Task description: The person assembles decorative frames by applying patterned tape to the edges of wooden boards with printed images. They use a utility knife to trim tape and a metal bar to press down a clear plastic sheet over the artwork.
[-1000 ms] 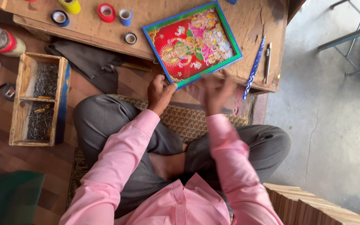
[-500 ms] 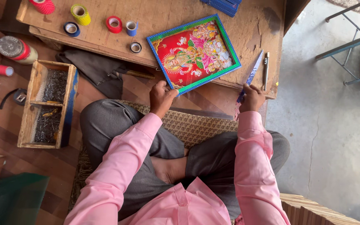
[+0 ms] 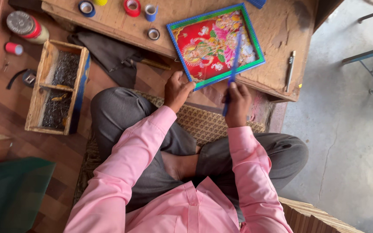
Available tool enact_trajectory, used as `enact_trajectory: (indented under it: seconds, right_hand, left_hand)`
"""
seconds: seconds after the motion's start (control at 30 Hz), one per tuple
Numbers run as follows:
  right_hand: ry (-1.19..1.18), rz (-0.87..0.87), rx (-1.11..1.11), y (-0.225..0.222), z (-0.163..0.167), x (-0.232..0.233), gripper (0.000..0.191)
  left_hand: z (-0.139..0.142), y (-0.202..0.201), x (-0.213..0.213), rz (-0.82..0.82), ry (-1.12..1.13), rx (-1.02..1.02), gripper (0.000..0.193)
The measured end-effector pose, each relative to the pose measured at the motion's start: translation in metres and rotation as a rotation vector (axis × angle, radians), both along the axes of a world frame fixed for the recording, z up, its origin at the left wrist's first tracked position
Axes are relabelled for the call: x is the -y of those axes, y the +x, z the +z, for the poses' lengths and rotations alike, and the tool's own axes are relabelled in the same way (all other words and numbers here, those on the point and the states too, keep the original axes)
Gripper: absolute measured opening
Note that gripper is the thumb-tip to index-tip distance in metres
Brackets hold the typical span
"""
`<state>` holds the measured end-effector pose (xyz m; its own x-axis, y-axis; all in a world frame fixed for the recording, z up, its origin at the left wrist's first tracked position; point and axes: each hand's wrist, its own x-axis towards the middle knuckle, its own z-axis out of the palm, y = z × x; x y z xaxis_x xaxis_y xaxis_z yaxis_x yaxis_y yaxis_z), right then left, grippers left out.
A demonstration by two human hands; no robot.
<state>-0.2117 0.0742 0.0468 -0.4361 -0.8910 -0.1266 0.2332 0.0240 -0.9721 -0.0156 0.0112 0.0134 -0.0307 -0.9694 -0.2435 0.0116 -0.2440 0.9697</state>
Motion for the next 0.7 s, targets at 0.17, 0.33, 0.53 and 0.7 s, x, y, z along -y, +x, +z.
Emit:
enact_trajectory:
  seconds: [0.17, 0.33, 0.53, 0.7]
  right_hand:
    - [0.061, 0.205, -0.172, 0.046, -0.015, -0.001, 0.035]
    - [0.08, 0.324, -0.372, 0.058, -0.018, 0.001, 0.037]
    - [0.11, 0.303, -0.545, 0.059, -0.019, 0.002, 0.037]
    - [0.087, 0.298, -0.577, 0.059, -0.02, 0.003, 0.037]
  left_hand:
    - [0.003, 0.005, -0.002, -0.051, 0.181, -0.18, 0.053]
    - [0.003, 0.007, -0.002, -0.045, 0.197, -0.25, 0.049]
    - [0.002, 0.008, -0.001, -0.05, 0.191, -0.27, 0.046]
    - [0.006, 0.008, -0.002, -0.051, 0.186, -0.307, 0.043]
